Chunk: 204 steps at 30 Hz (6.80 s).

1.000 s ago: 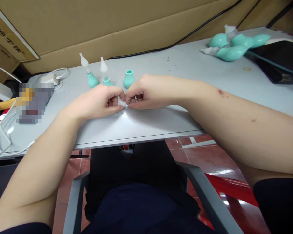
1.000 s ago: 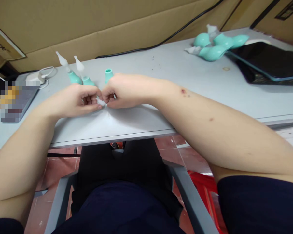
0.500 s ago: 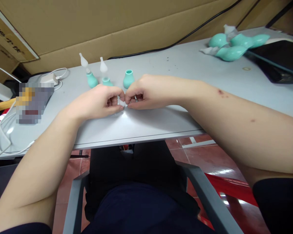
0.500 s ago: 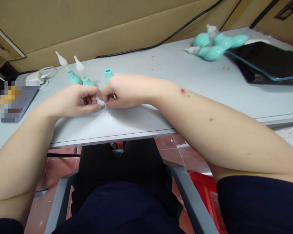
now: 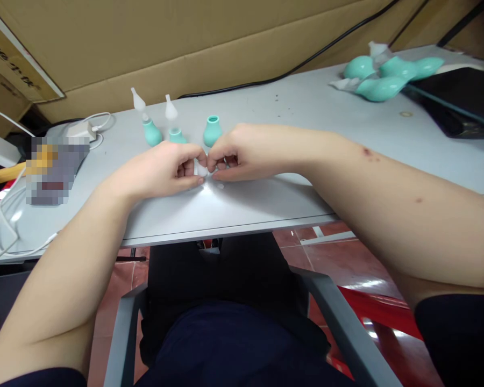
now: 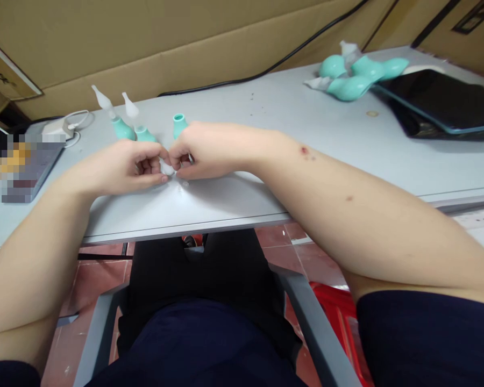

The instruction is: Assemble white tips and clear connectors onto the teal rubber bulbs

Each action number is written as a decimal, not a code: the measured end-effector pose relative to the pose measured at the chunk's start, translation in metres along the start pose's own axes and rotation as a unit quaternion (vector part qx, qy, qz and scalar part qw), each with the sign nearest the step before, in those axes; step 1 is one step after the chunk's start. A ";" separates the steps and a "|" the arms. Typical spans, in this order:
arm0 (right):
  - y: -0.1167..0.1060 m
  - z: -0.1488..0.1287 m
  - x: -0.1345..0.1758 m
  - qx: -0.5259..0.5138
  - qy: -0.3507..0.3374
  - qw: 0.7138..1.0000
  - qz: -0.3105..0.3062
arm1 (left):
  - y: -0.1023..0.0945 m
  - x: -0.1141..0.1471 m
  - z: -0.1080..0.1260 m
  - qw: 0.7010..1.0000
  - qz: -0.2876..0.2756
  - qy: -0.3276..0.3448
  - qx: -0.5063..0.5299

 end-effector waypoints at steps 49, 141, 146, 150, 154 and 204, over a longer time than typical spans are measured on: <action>0.002 0.003 0.001 -0.001 0.016 1.000 -0.014 | 0.003 0.000 0.001 1.000 -0.007 0.001 -0.004; -0.055 0.031 0.008 -0.195 0.104 0.944 0.243 | -0.030 0.000 -0.001 0.982 0.178 0.009 0.057; -0.047 0.037 0.007 -0.198 0.121 0.947 0.222 | -0.028 -0.001 -0.004 0.985 0.169 -0.003 0.045; -0.047 0.041 0.007 -0.182 0.118 0.951 0.219 | -0.030 0.000 -0.007 0.982 0.184 -0.007 0.038; -0.043 0.039 0.005 -0.193 0.114 0.953 0.205 | -0.043 0.002 -0.011 0.969 0.246 -0.021 0.017; -0.018 0.039 -0.002 -0.042 0.061 0.990 0.118 | -0.058 -0.008 -0.093 0.969 0.233 -0.067 -0.043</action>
Point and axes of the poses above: each hand's wrist, its own x-axis away from the middle knuckle, its own y-axis out of the palm, z = x × y, the point moved 10 cm from there along -x, towards the middle knuckle, and after that the axes turned 9 degrees about z, right-handed, at the moved point
